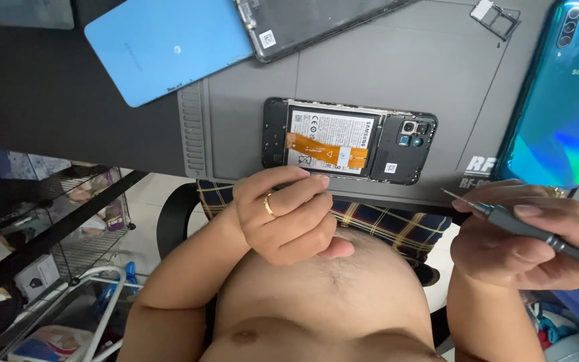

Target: A person uses a precision screwdriver to work on the internal components of a disassembled smartphone on a repair mat.

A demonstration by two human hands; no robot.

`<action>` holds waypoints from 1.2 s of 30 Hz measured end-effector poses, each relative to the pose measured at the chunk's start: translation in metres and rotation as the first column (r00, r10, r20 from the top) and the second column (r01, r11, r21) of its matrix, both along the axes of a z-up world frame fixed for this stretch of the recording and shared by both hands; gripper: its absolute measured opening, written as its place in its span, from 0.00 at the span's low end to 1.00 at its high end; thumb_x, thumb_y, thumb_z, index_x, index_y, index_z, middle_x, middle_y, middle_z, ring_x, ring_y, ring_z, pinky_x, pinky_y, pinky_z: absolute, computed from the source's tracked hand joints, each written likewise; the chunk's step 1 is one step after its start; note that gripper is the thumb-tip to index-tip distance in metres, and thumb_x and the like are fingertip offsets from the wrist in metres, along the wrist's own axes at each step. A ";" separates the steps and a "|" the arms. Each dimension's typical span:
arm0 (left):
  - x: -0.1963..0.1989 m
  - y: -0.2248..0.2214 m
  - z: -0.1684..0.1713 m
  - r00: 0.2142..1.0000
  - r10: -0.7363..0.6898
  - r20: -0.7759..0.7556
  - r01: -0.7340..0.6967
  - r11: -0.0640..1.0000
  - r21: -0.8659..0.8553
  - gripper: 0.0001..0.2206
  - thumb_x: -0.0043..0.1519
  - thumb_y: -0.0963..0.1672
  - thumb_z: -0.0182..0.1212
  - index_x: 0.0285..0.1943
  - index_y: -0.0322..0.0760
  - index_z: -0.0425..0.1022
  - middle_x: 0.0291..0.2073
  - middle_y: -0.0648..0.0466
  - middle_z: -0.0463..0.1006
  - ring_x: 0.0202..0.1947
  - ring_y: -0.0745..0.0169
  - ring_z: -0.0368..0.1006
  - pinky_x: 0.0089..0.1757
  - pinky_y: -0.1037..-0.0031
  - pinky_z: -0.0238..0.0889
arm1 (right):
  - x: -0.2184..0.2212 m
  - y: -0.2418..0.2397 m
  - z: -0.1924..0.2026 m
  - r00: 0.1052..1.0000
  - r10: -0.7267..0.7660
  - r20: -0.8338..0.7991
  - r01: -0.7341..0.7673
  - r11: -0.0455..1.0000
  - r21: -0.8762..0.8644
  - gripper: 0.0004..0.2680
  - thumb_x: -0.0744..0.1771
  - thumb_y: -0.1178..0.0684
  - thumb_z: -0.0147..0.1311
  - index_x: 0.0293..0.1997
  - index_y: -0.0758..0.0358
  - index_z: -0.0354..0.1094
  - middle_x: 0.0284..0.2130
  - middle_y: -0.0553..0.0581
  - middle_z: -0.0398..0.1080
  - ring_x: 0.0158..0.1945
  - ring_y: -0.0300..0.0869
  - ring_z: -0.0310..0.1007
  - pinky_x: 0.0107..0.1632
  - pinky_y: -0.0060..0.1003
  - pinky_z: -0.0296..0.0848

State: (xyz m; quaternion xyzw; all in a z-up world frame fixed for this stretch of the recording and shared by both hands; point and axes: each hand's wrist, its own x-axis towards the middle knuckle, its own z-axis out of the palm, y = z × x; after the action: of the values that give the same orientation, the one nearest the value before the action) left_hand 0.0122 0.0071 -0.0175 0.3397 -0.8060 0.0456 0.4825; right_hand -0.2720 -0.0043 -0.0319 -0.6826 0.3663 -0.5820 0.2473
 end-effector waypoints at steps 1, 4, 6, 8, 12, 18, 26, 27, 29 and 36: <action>-0.001 -0.001 0.000 1.000 0.003 -0.017 -0.003 1.000 -0.022 0.21 0.74 0.51 0.49 0.26 0.44 0.70 0.24 0.58 0.78 0.34 0.63 0.76 0.35 0.78 0.74 | 0.000 0.001 0.000 1.000 -0.021 -0.021 0.021 1.000 0.006 0.15 0.78 0.44 0.43 0.46 0.71 0.52 0.32 0.65 0.57 0.23 0.62 0.75 0.25 0.46 0.68; 0.001 0.003 -0.003 0.999 -0.016 -0.037 0.015 1.000 -0.028 0.21 0.75 0.51 0.47 0.27 0.45 0.65 0.24 0.58 0.72 0.30 0.65 0.68 0.30 0.82 0.64 | 0.005 0.001 0.000 0.997 -0.073 -0.036 0.073 0.997 -0.006 0.16 0.78 0.43 0.44 0.46 0.71 0.52 0.30 0.65 0.56 0.23 0.63 0.75 0.24 0.48 0.65; 0.003 0.004 -0.004 0.999 -0.023 -0.042 0.022 0.999 -0.038 0.22 0.76 0.51 0.44 0.26 0.45 0.65 0.22 0.59 0.69 0.26 0.67 0.65 0.28 0.83 0.55 | 0.002 0.001 -0.003 0.998 -0.061 -0.034 0.061 0.998 -0.021 0.16 0.78 0.44 0.44 0.46 0.72 0.52 0.31 0.66 0.56 0.23 0.63 0.74 0.24 0.47 0.65; 0.003 0.005 -0.005 0.998 -0.030 -0.046 0.028 0.998 -0.047 0.22 0.77 0.51 0.42 0.26 0.46 0.65 0.21 0.59 0.66 0.22 0.69 0.61 0.27 0.83 0.47 | -0.002 0.001 -0.005 0.998 -0.049 -0.031 0.048 0.998 -0.035 0.16 0.78 0.44 0.44 0.46 0.72 0.52 0.32 0.67 0.57 0.23 0.63 0.74 0.24 0.47 0.65; 0.002 0.005 -0.005 0.996 -0.037 -0.080 0.034 0.999 -0.036 0.24 0.78 0.51 0.39 0.25 0.45 0.64 0.20 0.60 0.61 0.20 0.70 0.54 0.26 0.81 0.42 | 0.000 0.000 -0.005 0.998 -0.042 -0.038 0.040 0.998 -0.053 0.15 0.78 0.45 0.43 0.47 0.72 0.51 0.33 0.67 0.57 0.22 0.63 0.73 0.23 0.48 0.66; 0.003 0.003 -0.003 0.995 -0.028 -0.099 0.021 0.998 -0.065 0.25 0.78 0.51 0.39 0.24 0.46 0.63 0.18 0.61 0.56 0.19 0.71 0.49 0.26 0.80 0.38 | 0.002 0.000 -0.012 0.990 -0.134 -0.036 0.131 0.989 -0.069 0.15 0.78 0.44 0.43 0.46 0.71 0.56 0.24 0.64 0.59 0.22 0.62 0.75 0.24 0.46 0.61; 0.002 0.005 -0.008 0.992 -0.032 -0.123 0.024 0.997 -0.071 0.25 0.77 0.52 0.38 0.24 0.45 0.62 0.18 0.61 0.52 0.19 0.70 0.47 0.25 0.80 0.37 | -0.008 0.003 -0.019 0.987 -0.157 -0.029 0.155 0.985 -0.077 0.16 0.77 0.43 0.46 0.46 0.72 0.59 0.31 0.63 0.61 0.24 0.66 0.77 0.27 0.43 0.60; 0.003 0.005 -0.008 0.990 -0.045 -0.131 0.034 0.996 -0.083 0.25 0.78 0.52 0.38 0.24 0.45 0.63 0.18 0.61 0.53 0.19 0.70 0.47 0.25 0.80 0.37 | -0.008 0.002 -0.018 0.986 -0.158 -0.053 0.153 0.984 -0.093 0.16 0.77 0.45 0.45 0.46 0.72 0.59 0.28 0.63 0.62 0.24 0.65 0.77 0.27 0.44 0.60; 0.008 0.005 -0.005 0.990 -0.051 -0.133 0.038 0.995 -0.096 0.26 0.78 0.52 0.37 0.25 0.44 0.63 0.18 0.61 0.53 0.18 0.71 0.48 0.24 0.80 0.38 | -0.005 0.003 -0.017 0.986 -0.151 -0.070 0.143 0.984 -0.109 0.15 0.78 0.46 0.44 0.46 0.73 0.60 0.25 0.63 0.62 0.23 0.65 0.77 0.27 0.44 0.60; 0.064 0.023 0.006 0.995 0.089 -0.034 -0.085 0.991 0.101 0.28 0.78 0.55 0.33 0.24 0.42 0.62 0.19 0.59 0.53 0.18 0.68 0.51 0.23 0.79 0.45 | -0.016 0.011 -0.021 0.988 -0.143 -0.051 0.145 0.989 0.039 0.18 0.79 0.42 0.43 0.50 0.75 0.59 0.24 0.72 0.61 0.27 0.65 0.75 0.31 0.48 0.65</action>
State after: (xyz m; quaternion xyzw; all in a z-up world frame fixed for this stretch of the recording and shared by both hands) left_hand 0.0766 0.0302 -0.0116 0.3992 -0.7822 0.0198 0.4779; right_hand -0.2875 0.0069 -0.0530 -0.6625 0.4330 -0.5740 0.2103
